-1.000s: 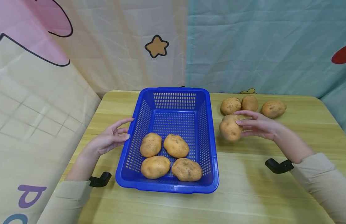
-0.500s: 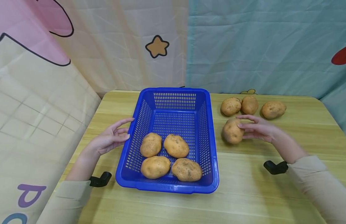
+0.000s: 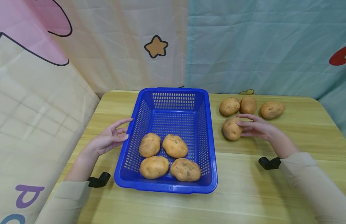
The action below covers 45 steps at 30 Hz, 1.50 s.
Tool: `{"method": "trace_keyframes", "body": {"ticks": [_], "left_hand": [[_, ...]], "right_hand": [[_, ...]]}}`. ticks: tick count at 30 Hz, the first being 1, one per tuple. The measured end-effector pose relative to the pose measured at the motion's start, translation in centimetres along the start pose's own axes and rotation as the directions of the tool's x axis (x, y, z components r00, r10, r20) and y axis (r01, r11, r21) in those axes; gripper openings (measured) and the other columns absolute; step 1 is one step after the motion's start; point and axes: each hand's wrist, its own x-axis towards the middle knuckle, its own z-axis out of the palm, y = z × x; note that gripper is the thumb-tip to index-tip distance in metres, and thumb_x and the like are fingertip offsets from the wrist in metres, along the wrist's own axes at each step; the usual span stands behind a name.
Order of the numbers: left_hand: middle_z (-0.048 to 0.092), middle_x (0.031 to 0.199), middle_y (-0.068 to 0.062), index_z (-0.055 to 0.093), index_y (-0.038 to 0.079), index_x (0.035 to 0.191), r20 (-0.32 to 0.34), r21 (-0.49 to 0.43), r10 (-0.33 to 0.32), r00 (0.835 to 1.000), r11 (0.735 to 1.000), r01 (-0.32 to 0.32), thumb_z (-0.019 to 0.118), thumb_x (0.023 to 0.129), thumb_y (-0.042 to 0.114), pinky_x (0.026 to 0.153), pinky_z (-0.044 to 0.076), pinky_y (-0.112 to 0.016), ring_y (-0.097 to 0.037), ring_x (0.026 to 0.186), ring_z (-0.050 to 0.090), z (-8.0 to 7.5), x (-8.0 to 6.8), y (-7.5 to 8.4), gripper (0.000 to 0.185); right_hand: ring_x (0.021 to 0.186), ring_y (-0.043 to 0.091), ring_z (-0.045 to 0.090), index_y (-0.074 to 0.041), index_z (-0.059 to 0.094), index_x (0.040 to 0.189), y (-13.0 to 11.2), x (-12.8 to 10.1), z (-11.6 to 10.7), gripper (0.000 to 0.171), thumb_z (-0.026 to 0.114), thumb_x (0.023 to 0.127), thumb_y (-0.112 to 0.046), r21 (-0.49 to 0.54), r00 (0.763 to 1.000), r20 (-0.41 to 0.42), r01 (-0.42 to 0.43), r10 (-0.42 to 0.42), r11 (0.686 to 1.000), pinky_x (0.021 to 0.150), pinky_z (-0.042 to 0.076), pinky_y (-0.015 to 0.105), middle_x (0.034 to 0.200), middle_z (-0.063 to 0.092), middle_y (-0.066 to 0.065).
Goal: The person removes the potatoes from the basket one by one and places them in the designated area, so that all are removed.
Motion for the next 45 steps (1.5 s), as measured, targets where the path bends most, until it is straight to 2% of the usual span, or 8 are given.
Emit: {"method": "trace_keyframes", "body": {"ticks": [14,23,37,41,45], "left_hand": [[0.061,0.11,-0.011,0.032,0.016,0.138,0.008,-0.014,0.009,1.0,1.0,-0.009,0.046,0.092,-0.011,0.083,0.053,-0.032,-0.021,0.096,0.064,-0.1,0.1,-0.2,0.055],[0.06,0.11,-0.011,0.03,0.015,0.139,0.005,-0.017,-0.001,1.0,1.0,0.001,0.047,0.092,-0.01,0.083,0.053,-0.031,-0.021,0.096,0.064,-0.1,0.1,-0.2,0.056],[0.06,0.11,-0.01,0.032,0.017,0.138,-0.005,-0.006,-0.007,1.0,1.0,0.007,0.047,0.092,-0.01,0.083,0.053,-0.031,-0.021,0.097,0.063,-0.2,0.2,-0.1,0.055],[0.06,0.109,-0.01,0.033,0.017,0.137,-0.007,-0.009,-0.011,1.0,1.0,0.011,0.047,0.092,-0.011,0.083,0.053,-0.031,-0.021,0.096,0.064,-0.2,0.1,-0.1,0.055],[0.061,0.108,-0.01,0.034,0.017,0.137,-0.017,-0.008,-0.023,1.0,1.0,0.023,0.048,0.091,-0.011,0.083,0.054,-0.031,-0.021,0.095,0.064,-0.1,0.0,0.0,0.055]], "right_hand": [[0.085,0.016,0.062,-0.028,0.059,0.105,-0.4,0.4,-0.2,0.025,0.057,0.092,-0.007,-0.007,1.0,-0.009,0.015,-0.015,1.0,0.075,0.055,0.034,0.096,0.055,0.0],[0.091,0.015,0.061,-0.023,0.047,0.119,-0.8,0.3,-0.4,0.03,0.056,0.094,-0.009,-0.063,1.0,-0.021,-0.01,0.009,0.998,0.08,0.054,0.034,0.105,0.052,-0.001],[0.091,0.016,0.062,-0.027,0.06,0.109,-1.2,-0.5,-1.1,0.029,0.053,0.093,-0.002,-0.035,1.0,0.0,0.024,-0.024,0.999,0.079,0.054,0.035,0.103,0.058,-0.001],[0.096,0.014,0.06,-0.029,0.058,0.11,-1.7,-0.8,-1.3,0.029,0.054,0.094,-0.005,-0.076,0.999,0.004,0.036,-0.035,0.997,0.083,0.053,0.036,0.122,0.045,0.006],[0.099,0.012,0.06,-0.028,0.051,0.117,-2.3,-1.3,-1.4,0.029,0.052,0.095,-0.008,-0.11,0.999,0.001,0.04,-0.04,0.993,0.083,0.053,0.035,0.143,0.017,0.016]]}}
